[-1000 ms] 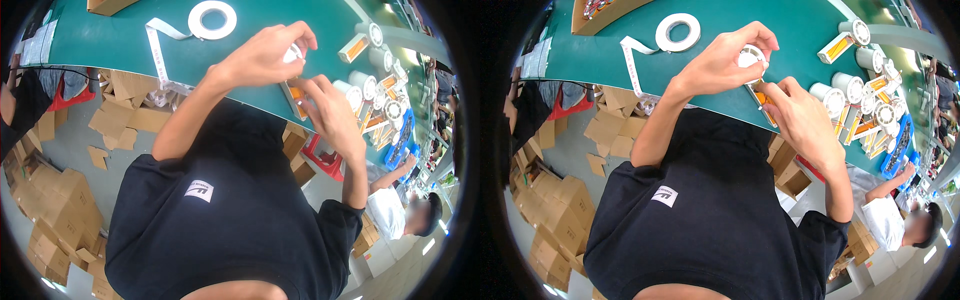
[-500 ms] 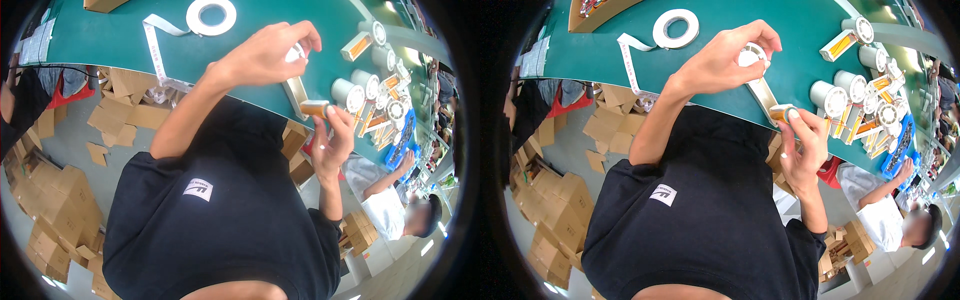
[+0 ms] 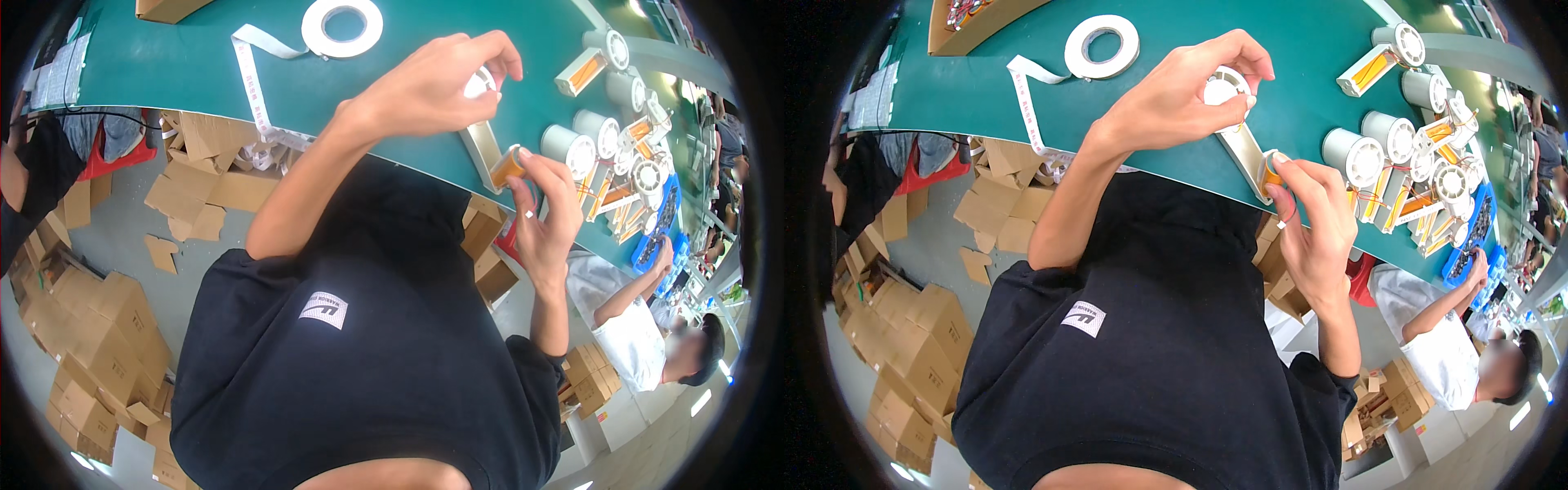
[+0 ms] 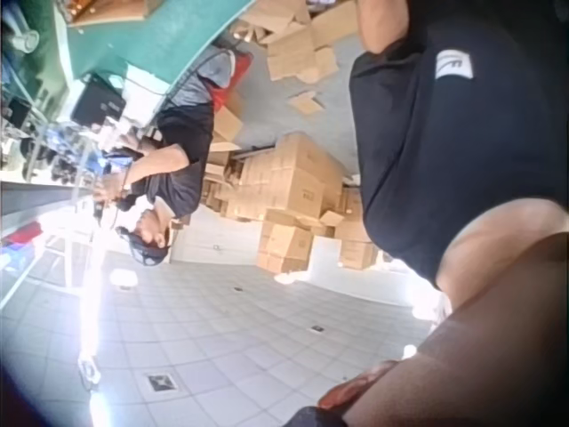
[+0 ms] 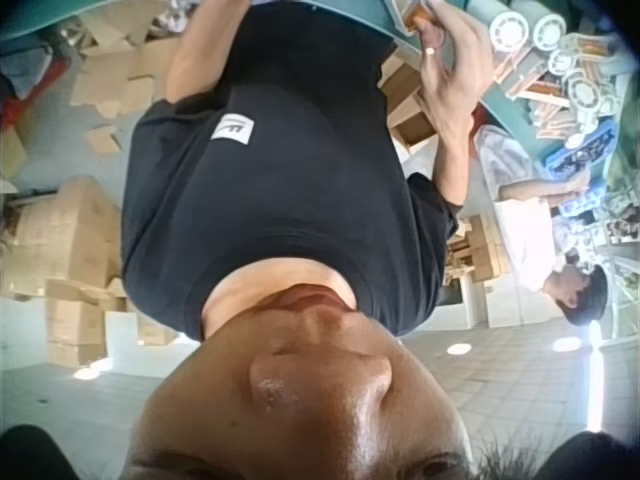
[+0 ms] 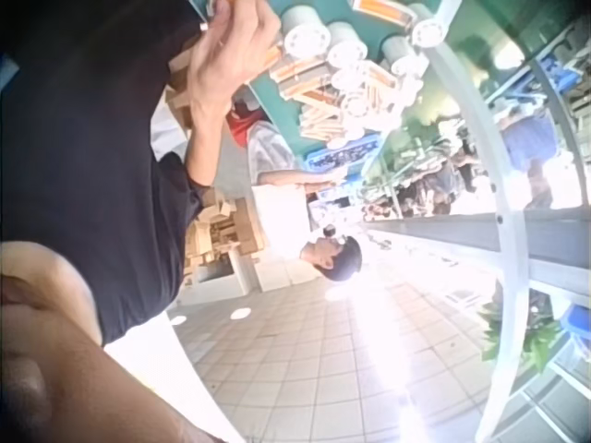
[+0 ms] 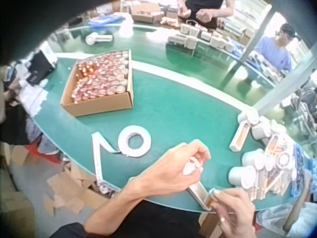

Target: Assembling portable fans by wrapping batteries with tape and placing them into the fan housing.

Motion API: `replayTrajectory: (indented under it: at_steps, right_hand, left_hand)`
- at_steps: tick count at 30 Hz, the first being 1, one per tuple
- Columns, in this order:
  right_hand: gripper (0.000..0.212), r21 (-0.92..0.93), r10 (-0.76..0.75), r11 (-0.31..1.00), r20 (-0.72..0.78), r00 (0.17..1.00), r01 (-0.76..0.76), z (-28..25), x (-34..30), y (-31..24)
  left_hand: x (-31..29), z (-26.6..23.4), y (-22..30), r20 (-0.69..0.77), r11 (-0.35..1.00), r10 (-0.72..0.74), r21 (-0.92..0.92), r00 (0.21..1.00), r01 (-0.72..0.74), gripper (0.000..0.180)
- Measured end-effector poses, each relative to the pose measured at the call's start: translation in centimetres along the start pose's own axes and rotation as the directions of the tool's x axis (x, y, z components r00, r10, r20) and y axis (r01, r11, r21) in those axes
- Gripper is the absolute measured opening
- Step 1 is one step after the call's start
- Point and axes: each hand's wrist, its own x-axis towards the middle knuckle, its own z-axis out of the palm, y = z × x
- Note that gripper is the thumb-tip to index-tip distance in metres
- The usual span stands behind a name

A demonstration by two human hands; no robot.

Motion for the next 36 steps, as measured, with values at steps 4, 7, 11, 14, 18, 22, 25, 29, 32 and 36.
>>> replayTrajectory:
  at_steps: [4, 7, 11, 14, 18, 22, 25, 29, 32, 36]
  right_hand:
    - [0.034, 0.007, 0.027, 1.0, 0.062, 0.998, -0.028, -0.1, 1.0, -0.4]
    - [0.031, 0.046, 0.075, 0.995, 0.208, 0.975, -0.086, -0.1, 2.2, -0.6]
    - [0.029, -0.055, 0.053, 0.998, 0.307, 0.95, -0.039, -0.5, 3.2, -0.7]
    - [0.029, -0.179, 0.057, 0.984, 0.401, 0.915, 0.018, -0.7, 4.4, -1.0]
    - [0.029, -0.241, 0.031, 0.963, 0.544, 0.839, 0.121, -0.9, 5.2, -0.7]
    - [0.029, -0.254, 0.05, 0.959, 0.596, 0.802, 0.129, -1.0, 5.6, -0.5]
    - [0.029, -0.244, 0.02, 0.954, 0.632, 0.775, 0.174, -0.9, 6.2, 0.1]
    - [0.029, -0.17, -0.034, 0.97, 0.617, 0.786, 0.175, -0.4, 6.3, 0.9]
    - [0.032, -0.158, -0.033, 0.973, 0.635, 0.772, 0.171, -0.6, 6.7, 1.3]
    - [0.036, -0.209, 0.098, 0.972, 0.769, 0.631, 0.104, -2.1, 7.0, 0.6]
  left_hand:
    - [0.1, 0.0, -0.1, -0.001, 1.0, 0.01, 0.018, 1.0, -0.01, 0.02]
    - [0.1, 0.0, -0.1, 0.004, 1.0, 0.009, 0.01, 1.0, -0.009, 0.021]
    - [0.0, 0.0, -0.2, 0.009, 1.0, 0.006, 0.004, 1.0, -0.006, 0.021]
    - [-0.1, 0.0, -0.3, 0.006, 1.0, 0.005, 0.024, 1.0, -0.005, 0.021]
    - [-0.2, -0.1, 0.1, 0.018, 1.0, -0.005, 0.01, 1.0, 0.005, 0.022]
    - [-0.3, -0.2, -0.1, 0.018, 1.0, -0.003, -0.004, 1.0, 0.003, 0.023]
    - [-0.4, -0.3, -0.2, 0.008, 1.0, 0.02, 0.003, 1.0, -0.02, 0.024]
    - [-0.3, -0.5, -0.2, 0.024, 1.0, 0.02, -0.008, 1.0, -0.02, 0.025]
    - [-0.3, -0.8, 0.0, 0.046, 1.0, -0.013, -0.01, 0.999, 0.013, 0.027]
    - [0.3, -1.0, 0.5, 0.105, 0.989, -0.101, -0.101, 0.989, 0.111, 0.03]
